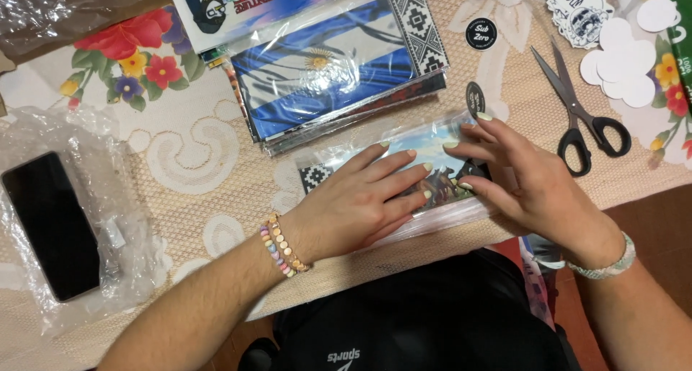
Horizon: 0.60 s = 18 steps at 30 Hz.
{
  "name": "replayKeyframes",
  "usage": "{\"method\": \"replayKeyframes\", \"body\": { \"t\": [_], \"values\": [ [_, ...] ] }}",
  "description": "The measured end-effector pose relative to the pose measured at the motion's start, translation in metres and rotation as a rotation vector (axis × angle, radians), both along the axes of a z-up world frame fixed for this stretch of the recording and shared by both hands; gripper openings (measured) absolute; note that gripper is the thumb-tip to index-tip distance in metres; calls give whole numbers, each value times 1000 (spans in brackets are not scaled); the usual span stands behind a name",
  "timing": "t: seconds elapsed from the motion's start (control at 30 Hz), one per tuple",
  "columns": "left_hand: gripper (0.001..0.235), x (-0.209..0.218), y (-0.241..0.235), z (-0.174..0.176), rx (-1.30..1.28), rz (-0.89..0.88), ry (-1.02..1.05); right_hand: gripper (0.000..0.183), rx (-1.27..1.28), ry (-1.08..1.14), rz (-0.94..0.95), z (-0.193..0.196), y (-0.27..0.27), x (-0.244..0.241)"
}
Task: The person places various illustrated cards into clear plastic sleeves and seals them with round black stickers. They handle cards with different designs, including a flag, horses, and cartoon characters, arranging the sealed packages on the table.
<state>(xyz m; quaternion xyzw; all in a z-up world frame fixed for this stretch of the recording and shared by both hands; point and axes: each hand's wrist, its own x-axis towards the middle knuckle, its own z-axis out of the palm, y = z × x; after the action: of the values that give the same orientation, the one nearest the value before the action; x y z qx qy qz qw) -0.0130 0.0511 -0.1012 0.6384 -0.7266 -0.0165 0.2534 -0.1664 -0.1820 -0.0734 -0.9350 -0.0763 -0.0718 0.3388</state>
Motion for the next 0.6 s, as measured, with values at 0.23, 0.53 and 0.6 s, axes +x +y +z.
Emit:
{"method": "replayKeyframes", "body": {
  "t": [0.23,0.53,0.6],
  "values": [
    [27,3,0,0,43,-17,42,85,65,19,8,1,0,0],
    [28,4,-1,-1,44,-23,45,79,190,-34,-98,0,-3,-3],
    [27,3,-1,-3,40,-14,49,72,295,-70,-146,4,-5,-10]
  ]
}}
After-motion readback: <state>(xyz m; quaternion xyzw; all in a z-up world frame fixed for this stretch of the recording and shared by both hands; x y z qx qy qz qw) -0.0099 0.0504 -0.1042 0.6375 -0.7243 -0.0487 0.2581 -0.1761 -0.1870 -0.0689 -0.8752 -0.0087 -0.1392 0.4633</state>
